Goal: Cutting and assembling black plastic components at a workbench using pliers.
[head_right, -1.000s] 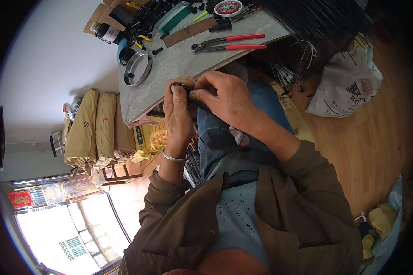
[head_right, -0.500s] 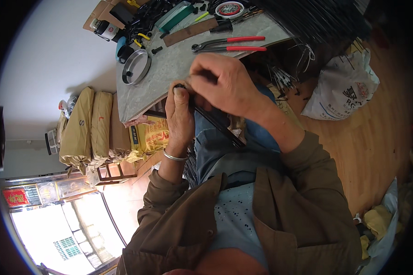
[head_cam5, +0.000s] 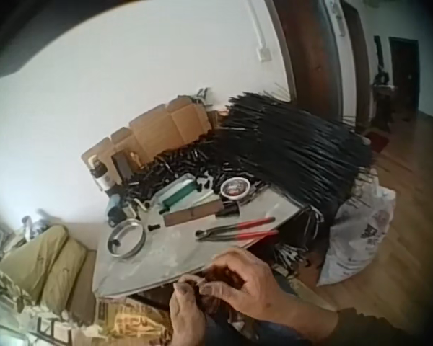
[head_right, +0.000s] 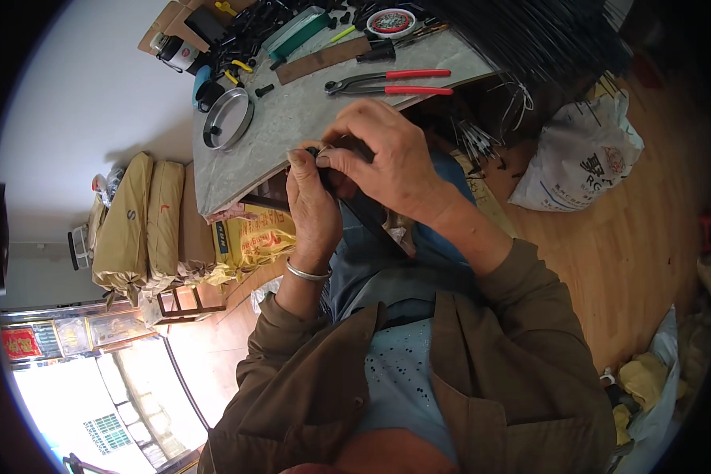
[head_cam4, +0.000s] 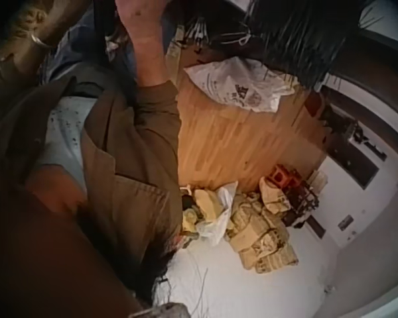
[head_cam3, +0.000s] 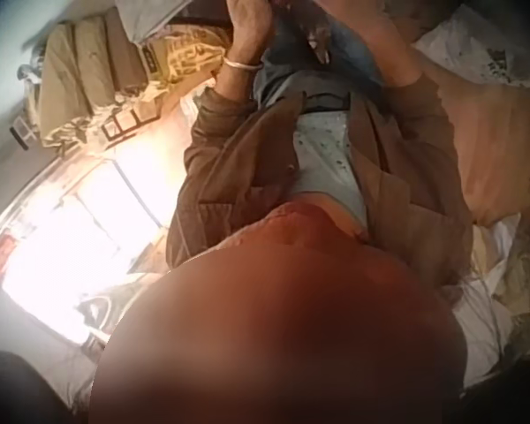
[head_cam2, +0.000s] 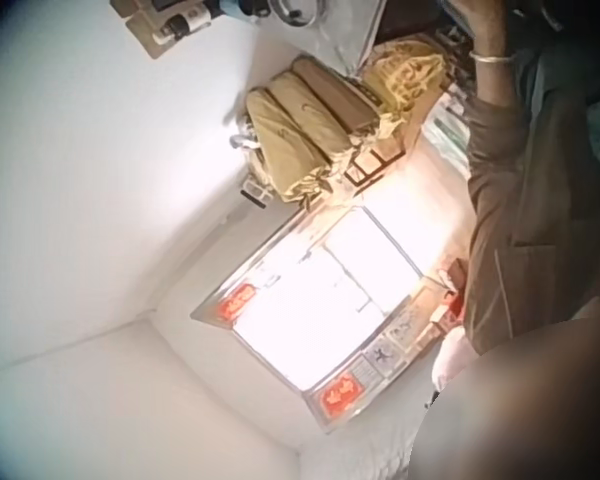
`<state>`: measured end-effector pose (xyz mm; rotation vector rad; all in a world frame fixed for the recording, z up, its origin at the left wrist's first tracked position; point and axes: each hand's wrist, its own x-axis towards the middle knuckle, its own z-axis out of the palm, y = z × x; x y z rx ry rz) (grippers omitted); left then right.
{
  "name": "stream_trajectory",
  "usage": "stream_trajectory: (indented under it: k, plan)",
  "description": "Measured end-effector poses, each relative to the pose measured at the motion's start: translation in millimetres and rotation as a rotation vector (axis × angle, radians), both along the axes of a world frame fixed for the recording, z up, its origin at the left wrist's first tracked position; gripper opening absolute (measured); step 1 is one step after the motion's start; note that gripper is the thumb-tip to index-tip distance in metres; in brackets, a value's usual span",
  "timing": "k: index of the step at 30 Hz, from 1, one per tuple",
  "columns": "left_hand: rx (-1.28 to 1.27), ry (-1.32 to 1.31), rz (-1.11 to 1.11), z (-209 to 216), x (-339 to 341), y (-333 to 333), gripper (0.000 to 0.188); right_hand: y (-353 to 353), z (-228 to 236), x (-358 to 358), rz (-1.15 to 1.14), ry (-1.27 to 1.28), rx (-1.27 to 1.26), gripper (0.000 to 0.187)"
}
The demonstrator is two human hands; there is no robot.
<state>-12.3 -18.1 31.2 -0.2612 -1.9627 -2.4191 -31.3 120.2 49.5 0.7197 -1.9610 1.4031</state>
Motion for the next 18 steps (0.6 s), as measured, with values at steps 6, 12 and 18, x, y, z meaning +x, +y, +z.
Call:
stream_trajectory:
  k: [6, 12, 18]
  plan:
    - [-0.142, 0.047, 0.066, -2, 1, 2, 0.043, -5, -8, 3, -0.073, -0.05, 0.09, 0.014]
    - [-0.063, 0.055, 0.031, -6, -3, 1, 0.043, 1, -14, -8, 0.001, -0.109, 0.046, 0.015]
    - [0.072, 0.027, -0.026, -5, -2, -6, 0.044, 58, -31, -88, -0.405, 0.131, 0.577, 0.02]
